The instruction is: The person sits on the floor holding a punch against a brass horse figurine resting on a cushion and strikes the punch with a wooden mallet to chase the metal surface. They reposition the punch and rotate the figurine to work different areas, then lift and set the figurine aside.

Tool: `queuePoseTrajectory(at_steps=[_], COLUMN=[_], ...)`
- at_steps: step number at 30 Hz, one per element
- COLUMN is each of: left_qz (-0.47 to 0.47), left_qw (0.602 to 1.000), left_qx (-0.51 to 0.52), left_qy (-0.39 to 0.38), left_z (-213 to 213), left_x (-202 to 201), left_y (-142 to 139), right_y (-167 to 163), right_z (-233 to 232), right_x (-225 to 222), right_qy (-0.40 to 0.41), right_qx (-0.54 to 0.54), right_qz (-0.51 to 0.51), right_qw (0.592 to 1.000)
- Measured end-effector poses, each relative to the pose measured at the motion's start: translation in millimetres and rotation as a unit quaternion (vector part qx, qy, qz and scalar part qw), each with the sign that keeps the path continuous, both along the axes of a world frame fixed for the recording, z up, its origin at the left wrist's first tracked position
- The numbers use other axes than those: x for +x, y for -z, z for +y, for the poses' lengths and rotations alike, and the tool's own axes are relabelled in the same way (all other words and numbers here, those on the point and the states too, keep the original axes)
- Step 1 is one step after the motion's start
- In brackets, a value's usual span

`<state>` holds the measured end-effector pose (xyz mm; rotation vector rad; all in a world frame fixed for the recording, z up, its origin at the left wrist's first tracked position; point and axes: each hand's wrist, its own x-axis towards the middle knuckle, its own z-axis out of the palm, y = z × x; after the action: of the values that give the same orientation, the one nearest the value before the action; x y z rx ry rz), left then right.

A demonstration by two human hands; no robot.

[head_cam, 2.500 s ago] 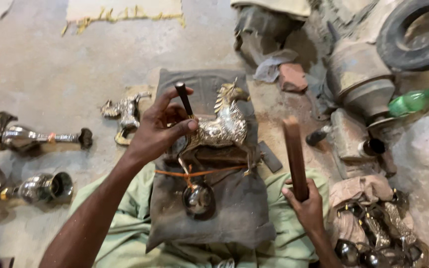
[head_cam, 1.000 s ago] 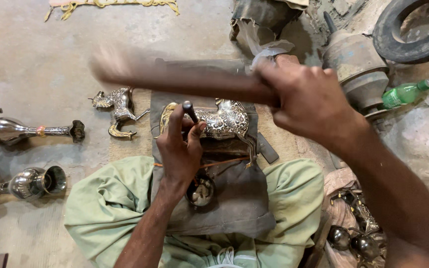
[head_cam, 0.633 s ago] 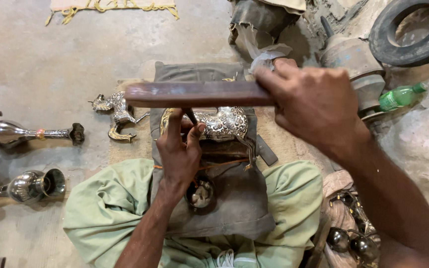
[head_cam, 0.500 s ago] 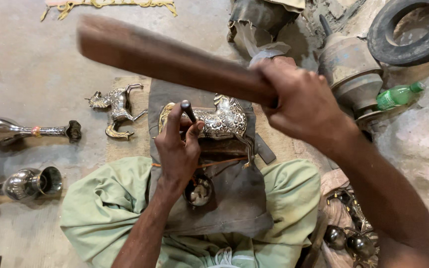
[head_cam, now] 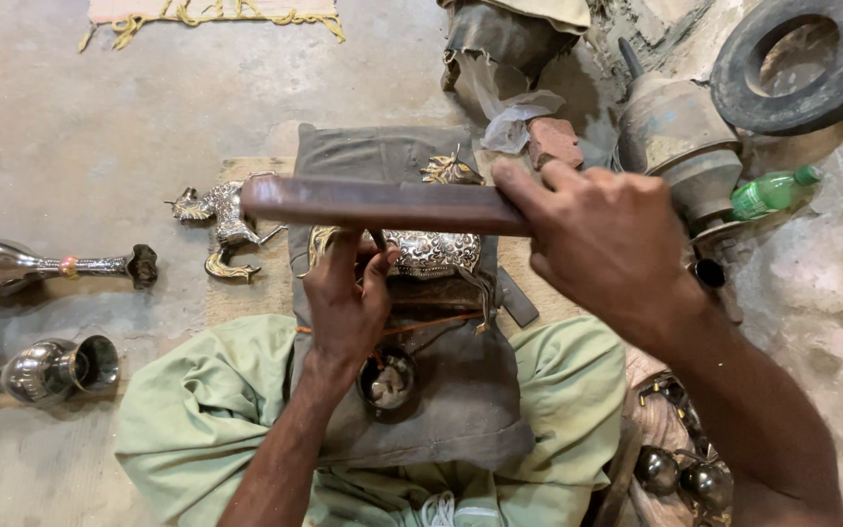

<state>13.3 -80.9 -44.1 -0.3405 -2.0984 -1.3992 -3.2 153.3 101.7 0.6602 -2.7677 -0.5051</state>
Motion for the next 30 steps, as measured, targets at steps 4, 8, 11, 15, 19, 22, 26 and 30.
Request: queuePoseTrajectory(at_steps=[4,8,11,15,19,22,26,30], left_qz=[0.0,-0.012,-0.047,-0.048,-0.062,-0.074,-0.071,-0.07], left_qw=[1.0,0.994,0.993,0.994,0.994,0.994,0.994,0.994], left_qx=[-0.02,0.022,-0.021,-0.04,-0.035,-0.04,-0.051,-0.062], left_qy=[0.014,0.105,0.105,0.094,0.077,0.067,0.067,0.064], left_z=[0,-9,-12,-10,-4,-3,-2,-1], left_x=[0,-12,-18,-20,-20,-21,-22,-19], left_y=[-1,-6,-9,-8,-7,-8,-8,-4], right_y=[3,9,15,18,7,-7,-16,-9], right_z=[6,17,23,27,22,15,11,20], right_x=[8,14,6,-12,-22,-24,-22,-19], right_qy=[-0.004,-0.035,-0.014,-0.059,0.0,0.004,0.054,0.017], right_qx=[-0.038,-0.102,-0.128,-0.271,-0.172,-0.107,-0.052,-0.071], right_qz=[-0.013,0.064,0.05,-0.004,-0.073,-0.051,-0.104,-0.037], right_qw=[0.999,0.992,0.99,0.961,0.982,0.993,0.992,0.997])
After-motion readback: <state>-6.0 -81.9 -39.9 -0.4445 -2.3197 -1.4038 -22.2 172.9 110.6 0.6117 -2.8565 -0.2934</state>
